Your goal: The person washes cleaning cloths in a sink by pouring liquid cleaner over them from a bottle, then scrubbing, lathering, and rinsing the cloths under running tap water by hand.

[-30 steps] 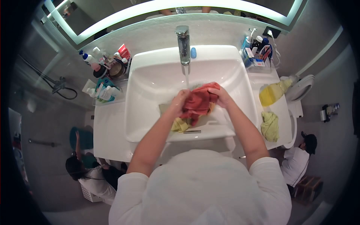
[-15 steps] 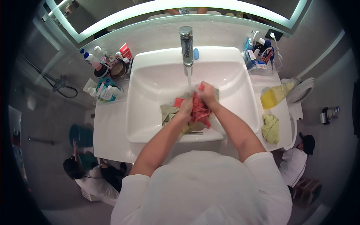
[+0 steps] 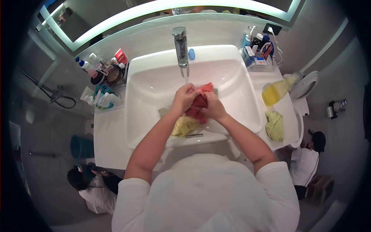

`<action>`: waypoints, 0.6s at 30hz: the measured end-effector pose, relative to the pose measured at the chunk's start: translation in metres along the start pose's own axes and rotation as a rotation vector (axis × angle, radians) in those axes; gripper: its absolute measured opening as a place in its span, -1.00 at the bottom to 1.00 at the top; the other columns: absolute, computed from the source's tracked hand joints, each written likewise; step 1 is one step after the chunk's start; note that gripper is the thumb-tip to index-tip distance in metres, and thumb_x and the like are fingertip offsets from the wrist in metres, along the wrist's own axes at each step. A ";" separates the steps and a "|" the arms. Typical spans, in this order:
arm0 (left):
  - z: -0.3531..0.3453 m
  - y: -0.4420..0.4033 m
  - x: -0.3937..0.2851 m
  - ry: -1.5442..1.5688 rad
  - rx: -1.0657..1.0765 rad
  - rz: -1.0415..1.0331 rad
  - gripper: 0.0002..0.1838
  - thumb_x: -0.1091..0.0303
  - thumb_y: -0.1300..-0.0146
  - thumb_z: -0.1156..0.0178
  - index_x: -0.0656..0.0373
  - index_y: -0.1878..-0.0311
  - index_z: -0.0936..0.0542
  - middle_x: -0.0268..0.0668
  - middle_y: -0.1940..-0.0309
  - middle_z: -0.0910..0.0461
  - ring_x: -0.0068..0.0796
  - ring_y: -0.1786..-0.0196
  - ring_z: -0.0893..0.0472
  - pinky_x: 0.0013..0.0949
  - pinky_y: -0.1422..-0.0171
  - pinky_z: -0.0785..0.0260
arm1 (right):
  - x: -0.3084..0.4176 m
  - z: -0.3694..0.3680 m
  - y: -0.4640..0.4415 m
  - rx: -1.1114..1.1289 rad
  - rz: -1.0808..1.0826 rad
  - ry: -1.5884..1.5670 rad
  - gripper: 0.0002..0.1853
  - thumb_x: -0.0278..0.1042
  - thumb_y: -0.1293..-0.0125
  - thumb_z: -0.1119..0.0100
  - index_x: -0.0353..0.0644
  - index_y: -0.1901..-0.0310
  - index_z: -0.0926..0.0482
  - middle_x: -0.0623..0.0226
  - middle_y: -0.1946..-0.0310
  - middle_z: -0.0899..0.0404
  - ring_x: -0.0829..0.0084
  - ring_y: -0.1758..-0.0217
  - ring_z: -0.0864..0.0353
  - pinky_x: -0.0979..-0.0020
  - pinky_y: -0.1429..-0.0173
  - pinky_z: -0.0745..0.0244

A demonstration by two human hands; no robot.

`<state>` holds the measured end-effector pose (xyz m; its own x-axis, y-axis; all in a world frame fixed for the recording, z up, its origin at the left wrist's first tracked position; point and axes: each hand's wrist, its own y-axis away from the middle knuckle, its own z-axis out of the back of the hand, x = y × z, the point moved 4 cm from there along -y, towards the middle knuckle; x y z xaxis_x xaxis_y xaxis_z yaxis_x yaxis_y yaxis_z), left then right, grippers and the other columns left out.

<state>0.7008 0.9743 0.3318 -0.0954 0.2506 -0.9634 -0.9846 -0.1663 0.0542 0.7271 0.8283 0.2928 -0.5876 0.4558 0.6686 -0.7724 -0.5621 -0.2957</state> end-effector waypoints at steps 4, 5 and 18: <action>0.022 0.009 -0.048 0.140 0.036 -0.099 -0.85 0.32 -0.22 -0.17 0.16 0.39 -0.47 -0.52 0.57 -0.39 -0.78 0.47 -0.36 -0.64 0.39 -0.23 | 0.034 0.062 0.003 -0.136 0.109 0.004 -0.69 -0.51 0.00 -0.19 -0.21 0.17 -0.41 0.12 0.26 -0.43 0.13 0.20 -0.47 0.27 0.20 -0.43; 0.030 0.011 -0.061 0.189 0.025 -0.123 -0.86 0.31 -0.24 -0.15 0.15 0.35 -0.46 -0.52 0.55 -0.40 -0.78 0.44 -0.37 -0.64 0.37 -0.24 | 0.031 0.073 0.004 -0.157 0.136 0.027 -0.75 -0.62 -0.03 -0.11 -0.24 0.20 -0.41 0.15 0.33 -0.44 0.20 0.31 -0.50 0.35 0.30 -0.44; 0.066 0.020 -0.018 0.600 0.100 0.264 -0.72 0.20 -0.38 0.13 0.22 0.12 -0.44 -0.21 0.22 -0.49 -0.48 0.15 -0.50 -0.39 0.03 -0.41 | -0.001 0.074 -0.016 0.207 -0.056 -0.001 0.06 0.06 0.29 -0.45 -0.05 -0.30 -0.12 0.02 -0.30 -0.06 0.08 -0.37 -0.04 0.13 -0.42 0.09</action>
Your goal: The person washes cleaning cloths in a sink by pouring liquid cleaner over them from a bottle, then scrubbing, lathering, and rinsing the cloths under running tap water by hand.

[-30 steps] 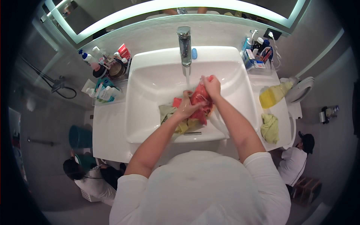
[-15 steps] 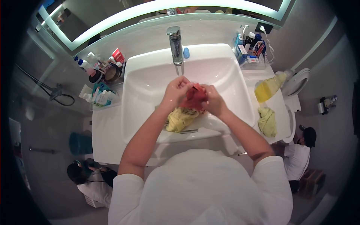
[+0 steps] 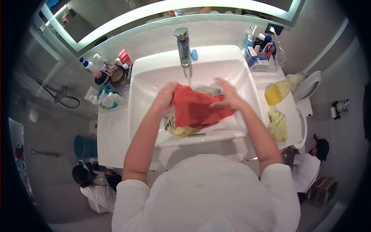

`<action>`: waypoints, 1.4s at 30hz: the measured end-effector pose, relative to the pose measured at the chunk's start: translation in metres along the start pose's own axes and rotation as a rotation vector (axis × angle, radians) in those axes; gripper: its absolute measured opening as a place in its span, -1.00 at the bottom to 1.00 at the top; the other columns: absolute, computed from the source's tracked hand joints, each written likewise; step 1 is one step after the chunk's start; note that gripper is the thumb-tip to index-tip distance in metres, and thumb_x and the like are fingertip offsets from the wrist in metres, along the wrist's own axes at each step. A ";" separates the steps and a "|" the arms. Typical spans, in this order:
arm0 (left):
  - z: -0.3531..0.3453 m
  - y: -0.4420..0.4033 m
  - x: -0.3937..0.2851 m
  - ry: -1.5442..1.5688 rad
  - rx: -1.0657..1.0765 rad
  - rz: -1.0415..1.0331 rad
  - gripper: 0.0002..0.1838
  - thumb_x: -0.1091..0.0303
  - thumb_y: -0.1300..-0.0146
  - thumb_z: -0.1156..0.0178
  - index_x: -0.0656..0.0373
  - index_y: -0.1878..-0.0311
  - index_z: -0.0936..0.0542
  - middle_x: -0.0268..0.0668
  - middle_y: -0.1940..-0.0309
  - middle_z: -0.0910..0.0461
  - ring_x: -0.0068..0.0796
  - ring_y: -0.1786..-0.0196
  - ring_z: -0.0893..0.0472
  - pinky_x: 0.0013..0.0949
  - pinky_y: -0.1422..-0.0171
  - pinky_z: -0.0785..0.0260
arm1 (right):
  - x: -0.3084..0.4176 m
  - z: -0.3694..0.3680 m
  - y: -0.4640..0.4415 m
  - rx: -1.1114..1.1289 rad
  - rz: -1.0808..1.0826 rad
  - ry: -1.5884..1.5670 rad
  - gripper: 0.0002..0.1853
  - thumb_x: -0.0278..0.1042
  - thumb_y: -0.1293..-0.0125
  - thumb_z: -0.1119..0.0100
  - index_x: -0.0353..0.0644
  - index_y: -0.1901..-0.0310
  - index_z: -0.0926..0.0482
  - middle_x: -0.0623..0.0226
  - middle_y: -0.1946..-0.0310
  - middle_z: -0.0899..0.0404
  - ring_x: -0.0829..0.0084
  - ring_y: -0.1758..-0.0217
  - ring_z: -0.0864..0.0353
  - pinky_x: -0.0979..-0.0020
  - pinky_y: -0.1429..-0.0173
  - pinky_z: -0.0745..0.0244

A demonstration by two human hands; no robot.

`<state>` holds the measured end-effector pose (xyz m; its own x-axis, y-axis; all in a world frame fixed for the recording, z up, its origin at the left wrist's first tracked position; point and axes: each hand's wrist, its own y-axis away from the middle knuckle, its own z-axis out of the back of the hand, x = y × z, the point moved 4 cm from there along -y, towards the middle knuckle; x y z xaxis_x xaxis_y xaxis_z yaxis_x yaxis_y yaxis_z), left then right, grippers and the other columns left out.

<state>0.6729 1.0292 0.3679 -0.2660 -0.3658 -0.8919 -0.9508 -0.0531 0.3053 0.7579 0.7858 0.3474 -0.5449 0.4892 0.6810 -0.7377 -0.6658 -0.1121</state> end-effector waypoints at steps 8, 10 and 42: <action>0.050 0.008 0.056 0.743 -0.220 -0.167 -0.50 -0.06 -0.33 0.13 0.19 -0.05 -0.35 -0.08 -0.05 -0.41 -0.15 -0.17 -0.39 -0.02 -0.26 -0.24 | -0.039 -0.078 -0.051 0.218 -0.184 -1.061 -0.58 -0.43 -0.06 -0.21 -0.21 -0.03 -0.47 0.31 0.03 -0.46 0.43 -0.06 -0.44 0.36 -0.18 -0.31; 0.025 0.006 0.068 0.667 -0.263 0.108 -0.41 -0.16 -0.28 0.11 0.15 -0.14 -0.30 -0.07 -0.14 -0.33 -0.10 -0.23 -0.33 0.05 -0.29 -0.19 | 0.015 -0.062 -0.045 0.077 -0.106 -1.213 -0.64 -0.47 -0.08 -0.21 -0.25 0.03 -0.47 0.35 0.14 -0.51 0.51 0.06 -0.48 0.48 -0.06 -0.39; 0.020 -0.001 0.064 0.596 -0.161 0.079 -0.73 0.32 -0.28 0.02 0.20 0.01 -0.35 -0.13 0.06 -0.47 -0.28 0.02 -0.52 -0.27 -0.09 -0.44 | -0.010 -0.090 -0.064 0.200 -0.100 -1.119 -0.36 -0.52 0.11 -0.25 -0.19 -0.12 -0.33 0.26 -0.03 -0.41 0.46 -0.10 -0.40 0.43 -0.18 -0.32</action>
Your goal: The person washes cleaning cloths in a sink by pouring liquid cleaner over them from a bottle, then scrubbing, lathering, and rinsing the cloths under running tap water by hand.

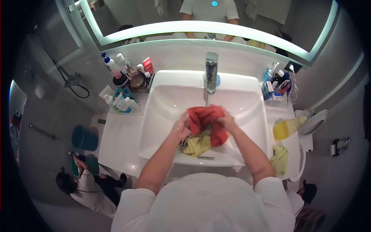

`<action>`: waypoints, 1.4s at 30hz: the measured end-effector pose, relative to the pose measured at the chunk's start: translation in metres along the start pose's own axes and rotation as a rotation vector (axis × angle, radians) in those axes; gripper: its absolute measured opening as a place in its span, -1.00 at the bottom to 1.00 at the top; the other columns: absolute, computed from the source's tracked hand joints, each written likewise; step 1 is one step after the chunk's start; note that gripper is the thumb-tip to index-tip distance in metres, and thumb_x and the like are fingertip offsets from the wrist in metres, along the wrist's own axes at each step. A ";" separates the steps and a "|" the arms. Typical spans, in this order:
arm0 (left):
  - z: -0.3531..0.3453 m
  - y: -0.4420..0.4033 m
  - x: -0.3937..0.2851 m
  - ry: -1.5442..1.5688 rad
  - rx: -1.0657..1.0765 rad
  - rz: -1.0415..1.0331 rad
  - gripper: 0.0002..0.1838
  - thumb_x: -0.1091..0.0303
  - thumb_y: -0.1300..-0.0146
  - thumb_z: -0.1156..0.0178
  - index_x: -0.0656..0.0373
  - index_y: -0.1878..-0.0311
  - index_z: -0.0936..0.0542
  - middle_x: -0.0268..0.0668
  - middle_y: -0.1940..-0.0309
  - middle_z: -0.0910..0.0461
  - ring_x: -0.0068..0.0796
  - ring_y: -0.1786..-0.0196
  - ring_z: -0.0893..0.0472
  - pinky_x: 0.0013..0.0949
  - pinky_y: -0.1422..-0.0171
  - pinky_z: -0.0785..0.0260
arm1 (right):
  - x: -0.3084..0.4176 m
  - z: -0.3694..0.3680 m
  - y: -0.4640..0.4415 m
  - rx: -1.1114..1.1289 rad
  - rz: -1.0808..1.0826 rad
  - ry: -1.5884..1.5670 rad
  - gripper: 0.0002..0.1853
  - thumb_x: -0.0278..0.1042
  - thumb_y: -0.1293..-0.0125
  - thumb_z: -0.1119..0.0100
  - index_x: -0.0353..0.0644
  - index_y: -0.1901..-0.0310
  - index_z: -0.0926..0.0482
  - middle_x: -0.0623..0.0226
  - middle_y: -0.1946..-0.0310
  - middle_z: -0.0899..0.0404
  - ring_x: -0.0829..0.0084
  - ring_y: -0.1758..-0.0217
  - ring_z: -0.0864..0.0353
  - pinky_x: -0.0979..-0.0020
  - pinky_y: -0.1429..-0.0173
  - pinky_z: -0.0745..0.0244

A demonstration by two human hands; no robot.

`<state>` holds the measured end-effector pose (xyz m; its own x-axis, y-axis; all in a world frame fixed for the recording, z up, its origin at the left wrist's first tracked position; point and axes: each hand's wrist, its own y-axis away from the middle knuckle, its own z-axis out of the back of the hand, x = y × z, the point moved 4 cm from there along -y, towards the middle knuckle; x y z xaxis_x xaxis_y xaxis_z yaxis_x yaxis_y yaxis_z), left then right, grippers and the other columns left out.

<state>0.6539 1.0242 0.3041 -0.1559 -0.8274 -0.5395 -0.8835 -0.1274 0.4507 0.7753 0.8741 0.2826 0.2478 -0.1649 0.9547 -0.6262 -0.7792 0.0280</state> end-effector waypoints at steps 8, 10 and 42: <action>0.002 -0.054 0.047 -0.007 0.229 -0.038 -0.73 0.15 -0.35 0.12 0.13 0.29 -0.43 -0.36 0.41 -0.45 -0.51 0.30 -0.50 -0.43 0.17 -0.40 | 0.031 -0.104 0.026 -0.174 0.672 0.781 -0.70 -0.34 0.26 -0.40 -0.18 0.53 -0.43 0.26 0.47 -0.47 0.20 0.37 -0.49 0.34 0.32 -0.36; 0.025 -0.074 0.050 -0.395 0.343 -0.410 -0.78 0.20 -0.34 0.13 0.10 0.33 -0.40 -0.37 0.40 -0.42 -0.51 0.34 -0.47 -0.45 0.21 -0.37 | 0.029 -0.096 0.021 -0.120 0.736 0.846 -0.70 -0.39 0.24 -0.39 -0.20 0.45 -0.47 0.28 0.48 -0.45 0.27 0.40 -0.48 0.38 0.32 -0.39; 0.043 -0.084 0.062 -0.048 0.241 0.097 -0.31 -0.26 -0.24 0.14 0.16 -0.18 -0.27 -0.14 -0.18 -0.33 -0.27 -0.11 -0.40 -0.07 -0.15 -0.24 | 0.027 -0.098 0.034 -0.209 0.401 0.377 -0.55 -0.32 0.00 -0.27 -0.19 0.05 -0.40 0.22 0.17 -0.49 0.35 0.14 -0.52 0.40 0.05 -0.43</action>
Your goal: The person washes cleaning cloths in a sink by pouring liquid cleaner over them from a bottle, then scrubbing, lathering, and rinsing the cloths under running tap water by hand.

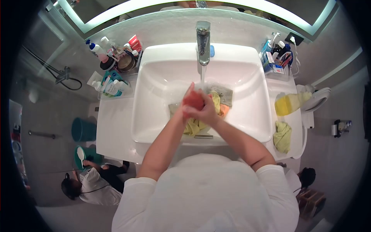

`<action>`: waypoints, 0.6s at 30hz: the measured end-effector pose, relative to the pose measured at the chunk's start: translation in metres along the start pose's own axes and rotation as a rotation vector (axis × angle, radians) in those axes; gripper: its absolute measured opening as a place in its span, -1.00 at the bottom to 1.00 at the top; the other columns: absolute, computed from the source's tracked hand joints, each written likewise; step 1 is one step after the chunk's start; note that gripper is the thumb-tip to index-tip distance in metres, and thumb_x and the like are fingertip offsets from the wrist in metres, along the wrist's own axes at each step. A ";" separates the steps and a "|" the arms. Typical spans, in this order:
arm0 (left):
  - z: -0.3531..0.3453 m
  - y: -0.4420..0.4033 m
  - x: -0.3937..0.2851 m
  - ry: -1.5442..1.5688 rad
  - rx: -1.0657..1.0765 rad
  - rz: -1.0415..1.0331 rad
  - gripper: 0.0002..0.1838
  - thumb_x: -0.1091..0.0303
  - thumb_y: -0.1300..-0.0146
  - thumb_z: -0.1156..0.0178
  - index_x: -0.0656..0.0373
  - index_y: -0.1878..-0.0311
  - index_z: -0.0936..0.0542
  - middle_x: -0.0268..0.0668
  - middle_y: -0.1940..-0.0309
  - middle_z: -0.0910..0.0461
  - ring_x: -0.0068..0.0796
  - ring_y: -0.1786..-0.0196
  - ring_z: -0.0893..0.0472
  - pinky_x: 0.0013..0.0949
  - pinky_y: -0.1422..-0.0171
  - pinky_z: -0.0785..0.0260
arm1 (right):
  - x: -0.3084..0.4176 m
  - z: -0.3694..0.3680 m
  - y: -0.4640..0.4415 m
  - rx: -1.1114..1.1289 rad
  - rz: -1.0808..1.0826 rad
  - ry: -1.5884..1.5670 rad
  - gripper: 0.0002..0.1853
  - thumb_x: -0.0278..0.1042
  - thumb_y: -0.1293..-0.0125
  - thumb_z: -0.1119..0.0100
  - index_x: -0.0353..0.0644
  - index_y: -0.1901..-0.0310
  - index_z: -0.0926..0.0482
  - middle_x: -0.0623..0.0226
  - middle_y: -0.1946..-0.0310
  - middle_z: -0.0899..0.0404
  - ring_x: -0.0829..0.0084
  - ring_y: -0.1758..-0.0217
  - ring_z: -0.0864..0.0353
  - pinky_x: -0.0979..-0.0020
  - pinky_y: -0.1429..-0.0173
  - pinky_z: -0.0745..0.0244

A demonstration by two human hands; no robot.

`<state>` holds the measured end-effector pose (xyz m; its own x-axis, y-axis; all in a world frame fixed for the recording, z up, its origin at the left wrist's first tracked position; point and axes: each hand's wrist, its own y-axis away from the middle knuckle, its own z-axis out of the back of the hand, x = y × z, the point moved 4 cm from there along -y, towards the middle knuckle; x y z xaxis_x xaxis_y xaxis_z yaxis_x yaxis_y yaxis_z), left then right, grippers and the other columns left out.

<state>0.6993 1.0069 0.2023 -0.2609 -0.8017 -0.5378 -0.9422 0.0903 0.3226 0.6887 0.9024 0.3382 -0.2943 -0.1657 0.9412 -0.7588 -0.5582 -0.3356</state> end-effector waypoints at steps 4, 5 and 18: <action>0.010 -0.001 0.018 0.179 0.184 -0.111 -0.53 -0.07 -0.31 0.16 0.17 0.02 -0.36 -0.17 0.09 -0.48 -0.36 0.11 -0.50 -0.31 0.02 -0.39 | 0.018 -0.009 0.006 0.036 0.232 0.414 -0.67 -0.33 0.15 -0.37 -0.24 0.36 -0.46 0.20 0.40 -0.49 0.40 0.31 -0.52 0.43 0.25 -0.38; 0.000 0.002 0.015 0.101 0.190 -0.112 -0.54 -0.08 -0.29 0.15 0.14 0.03 -0.37 -0.18 0.13 -0.48 -0.34 0.12 -0.50 -0.26 0.06 -0.39 | 0.012 -0.007 0.005 0.036 0.262 0.518 -0.69 -0.34 0.18 -0.37 -0.24 0.42 -0.45 0.17 0.45 -0.47 0.37 0.35 -0.51 0.42 0.29 -0.36; -0.074 0.046 -0.058 -0.457 -0.341 -0.124 -0.70 0.26 -0.33 0.11 0.19 0.00 -0.46 -0.22 0.15 -0.54 -0.45 0.14 -0.55 -0.41 0.05 -0.40 | -0.095 0.148 -0.038 -0.360 -0.090 0.564 -0.44 0.04 -0.02 -0.24 -0.06 -0.02 -0.38 0.10 -0.02 -0.33 0.13 -0.03 -0.36 0.22 -0.06 -0.30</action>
<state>0.6869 1.0136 0.3059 -0.2881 -0.4511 -0.8447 -0.8705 -0.2443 0.4273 0.8317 0.8189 0.2672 -0.4048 0.3729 0.8349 -0.9122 -0.2280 -0.3405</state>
